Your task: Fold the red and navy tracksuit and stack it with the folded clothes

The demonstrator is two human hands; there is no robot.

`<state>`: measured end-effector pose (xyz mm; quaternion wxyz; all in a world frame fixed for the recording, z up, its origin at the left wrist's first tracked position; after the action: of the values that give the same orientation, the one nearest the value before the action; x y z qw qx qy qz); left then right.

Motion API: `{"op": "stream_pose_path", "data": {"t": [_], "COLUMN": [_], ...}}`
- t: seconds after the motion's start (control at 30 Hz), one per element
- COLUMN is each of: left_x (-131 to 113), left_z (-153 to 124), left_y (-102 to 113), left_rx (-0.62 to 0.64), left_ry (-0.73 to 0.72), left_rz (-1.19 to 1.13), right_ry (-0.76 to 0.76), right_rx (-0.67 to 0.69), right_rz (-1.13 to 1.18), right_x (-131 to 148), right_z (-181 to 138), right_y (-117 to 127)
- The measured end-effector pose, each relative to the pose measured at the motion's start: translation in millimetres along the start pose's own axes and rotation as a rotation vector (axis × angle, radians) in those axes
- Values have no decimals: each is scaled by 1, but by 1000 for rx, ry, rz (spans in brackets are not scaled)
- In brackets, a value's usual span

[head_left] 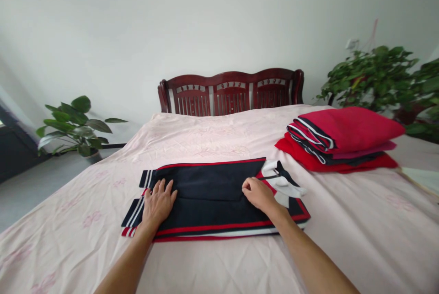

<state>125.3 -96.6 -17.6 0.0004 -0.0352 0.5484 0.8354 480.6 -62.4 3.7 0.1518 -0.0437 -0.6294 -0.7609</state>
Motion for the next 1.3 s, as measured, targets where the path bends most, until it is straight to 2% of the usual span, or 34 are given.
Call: {"op": "stream_pose_path", "data": {"t": [0.1, 0.2, 0.27, 0.33, 0.5, 0.6, 0.7, 0.77, 0.87, 0.97, 1.03, 1.13, 1.3], "left_x": [-3, -5, -4, -4, -4, -5, -3, -1, 8, 20, 28, 35, 44], "left_z": [-1, -2, -3, -3, -4, -5, -5, -4, -1, 0, -2, -5, -10], "left_y": [8, 17, 21, 23, 25, 26, 27, 29, 33, 38, 40, 39, 32], "left_rx": [-96, -149, -143, -115, -55, -43, -40, -26, 17, 59, 90, 114, 115], "left_ry": [74, 151, 185, 204, 188, 188, 215, 245, 310, 364, 355, 276, 133], "left_rz": [-37, -112, -135, -130, -98, -97, -128, -168, -221, -227, -225, -230, -254], "right_ry": [-46, -78, -70, 6, 212, 273, 279, 274, 347, 410, 409, 417, 534], "right_rx": [19, 63, 128, 167, 73, 147, 222, 223, 200, 297, 359, 355, 438], "right_rz": [-178, -184, -89, 59, 439, 621, 639, 615, 671, 723, 698, 610, 580], "right_x": [-4, -5, -5, -5, -4, 0, 3, 4, 5, 10, 14, 20, 29], "right_z": [-7, -9, -8, -6, -3, -6, -8, -8, -10, -14, -17, -20, -24], "right_y": [7, 8, 4, 0, -2, 2, 6, 10, 17, 24, 27, 30, 33]}}
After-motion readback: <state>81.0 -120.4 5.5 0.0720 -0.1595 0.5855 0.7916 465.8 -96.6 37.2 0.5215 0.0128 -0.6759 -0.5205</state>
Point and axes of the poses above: each hand's wrist, its own z-axis towards the middle knuckle, its own y-axis out of the back of the hand, x = y × z, the point moved 2 cm from there along z, towards the middle knuckle, and after that the axes turned 13 degrees about -z, right-handed, at the moved point
